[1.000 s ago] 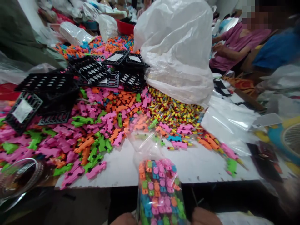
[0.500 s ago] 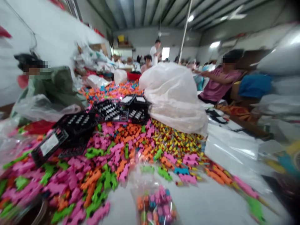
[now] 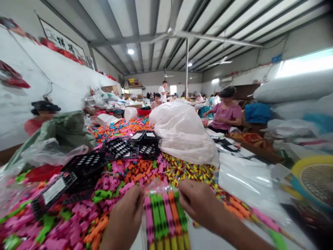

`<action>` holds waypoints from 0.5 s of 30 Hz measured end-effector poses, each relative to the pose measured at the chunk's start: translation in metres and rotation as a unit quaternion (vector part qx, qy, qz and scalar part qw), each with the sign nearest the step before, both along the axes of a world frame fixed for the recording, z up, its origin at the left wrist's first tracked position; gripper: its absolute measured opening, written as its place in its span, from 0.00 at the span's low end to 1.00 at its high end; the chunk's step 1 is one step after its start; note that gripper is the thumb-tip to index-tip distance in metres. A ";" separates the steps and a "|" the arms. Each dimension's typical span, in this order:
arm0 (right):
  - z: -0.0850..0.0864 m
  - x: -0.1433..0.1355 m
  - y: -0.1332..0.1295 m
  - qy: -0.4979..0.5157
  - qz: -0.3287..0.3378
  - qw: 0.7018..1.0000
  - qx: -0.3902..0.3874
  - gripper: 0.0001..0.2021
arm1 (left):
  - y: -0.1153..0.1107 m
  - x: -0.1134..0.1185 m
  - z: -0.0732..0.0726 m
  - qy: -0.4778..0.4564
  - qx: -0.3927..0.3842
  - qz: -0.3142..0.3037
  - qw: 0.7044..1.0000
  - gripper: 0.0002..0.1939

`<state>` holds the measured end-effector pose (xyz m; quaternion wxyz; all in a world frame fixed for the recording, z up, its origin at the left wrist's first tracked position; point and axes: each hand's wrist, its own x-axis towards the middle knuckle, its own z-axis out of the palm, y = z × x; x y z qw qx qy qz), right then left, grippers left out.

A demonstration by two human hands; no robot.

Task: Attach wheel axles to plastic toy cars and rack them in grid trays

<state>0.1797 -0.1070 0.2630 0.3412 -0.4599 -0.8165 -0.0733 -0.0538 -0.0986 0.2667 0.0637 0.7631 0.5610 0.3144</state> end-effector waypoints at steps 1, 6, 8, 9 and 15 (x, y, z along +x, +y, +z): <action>0.009 0.001 0.005 0.004 -0.001 1.000 -0.008 0.08 | 0.003 0.003 0.010 0.024 0.015 0.005 1.000 0.11; 0.045 0.006 0.017 0.070 0.027 0.997 0.013 0.10 | -0.004 0.010 0.051 0.053 0.105 0.006 0.993 0.10; 0.055 0.004 0.016 0.101 0.039 0.993 0.041 0.09 | -0.012 0.011 0.058 0.030 0.149 0.012 0.988 0.08; 0.058 0.001 0.015 0.108 0.051 0.992 0.048 0.10 | -0.016 0.012 0.060 0.015 0.161 0.011 0.987 0.07; 0.065 -0.026 -0.001 0.118 0.216 0.969 0.038 0.06 | -0.045 0.019 0.064 -0.169 0.103 -0.073 0.978 0.05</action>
